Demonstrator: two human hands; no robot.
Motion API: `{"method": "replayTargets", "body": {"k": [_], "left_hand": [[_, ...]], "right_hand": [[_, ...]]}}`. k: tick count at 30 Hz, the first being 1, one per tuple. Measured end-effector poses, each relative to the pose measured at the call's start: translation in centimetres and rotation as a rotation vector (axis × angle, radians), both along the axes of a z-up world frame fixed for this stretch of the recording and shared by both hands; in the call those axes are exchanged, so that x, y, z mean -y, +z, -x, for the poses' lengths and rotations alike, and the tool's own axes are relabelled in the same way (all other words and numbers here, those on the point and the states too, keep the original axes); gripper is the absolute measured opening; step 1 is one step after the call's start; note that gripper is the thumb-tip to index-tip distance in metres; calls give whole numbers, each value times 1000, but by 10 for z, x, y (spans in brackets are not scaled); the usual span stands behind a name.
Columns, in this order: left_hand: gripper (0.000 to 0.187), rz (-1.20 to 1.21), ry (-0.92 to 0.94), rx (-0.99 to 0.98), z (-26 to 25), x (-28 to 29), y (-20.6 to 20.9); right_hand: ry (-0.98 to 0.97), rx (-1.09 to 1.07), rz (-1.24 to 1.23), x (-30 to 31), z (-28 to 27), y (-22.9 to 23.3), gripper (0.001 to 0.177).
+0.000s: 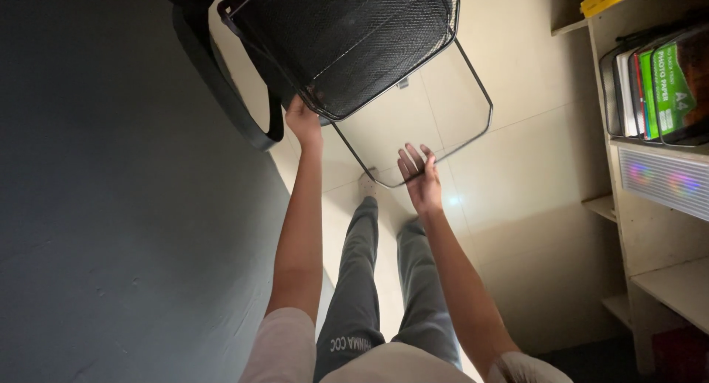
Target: The person stacks black mesh trays on a chair, then moves them to a desk. They wipe a printer with a red cloth and handle a package of copy paper.
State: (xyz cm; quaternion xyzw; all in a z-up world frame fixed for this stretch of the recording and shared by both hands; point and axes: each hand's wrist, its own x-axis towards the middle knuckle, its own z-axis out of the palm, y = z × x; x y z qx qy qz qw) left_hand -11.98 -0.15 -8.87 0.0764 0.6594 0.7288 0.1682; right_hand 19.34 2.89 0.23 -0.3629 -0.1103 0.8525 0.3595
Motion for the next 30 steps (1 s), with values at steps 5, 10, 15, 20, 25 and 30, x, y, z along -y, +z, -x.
{"method": "replayTargets", "body": {"k": [5, 10, 15, 20, 25, 30], "left_hand": [[20, -54, 51, 189, 5, -5, -2], [25, -198, 20, 213, 17, -7, -13], [10, -76, -95, 135, 28, -7, -4], [11, 102, -131, 22, 36, -2, 7], [10, 171, -165, 262, 44, -1, 9], [14, 64, -109, 138, 37, 8, -12]], "right_hand": [[-10, 18, 70, -9, 17, -14, 44], [-14, 51, 106, -12, 22, -13, 45], [-75, -1, 128, -13, 42, -19, 42], [-104, 0, 88, -19, 63, -23, 43], [-117, 50, 106, -30, 75, -19, 46], [54, -26, 56, -33, 59, -4, 53]]}}
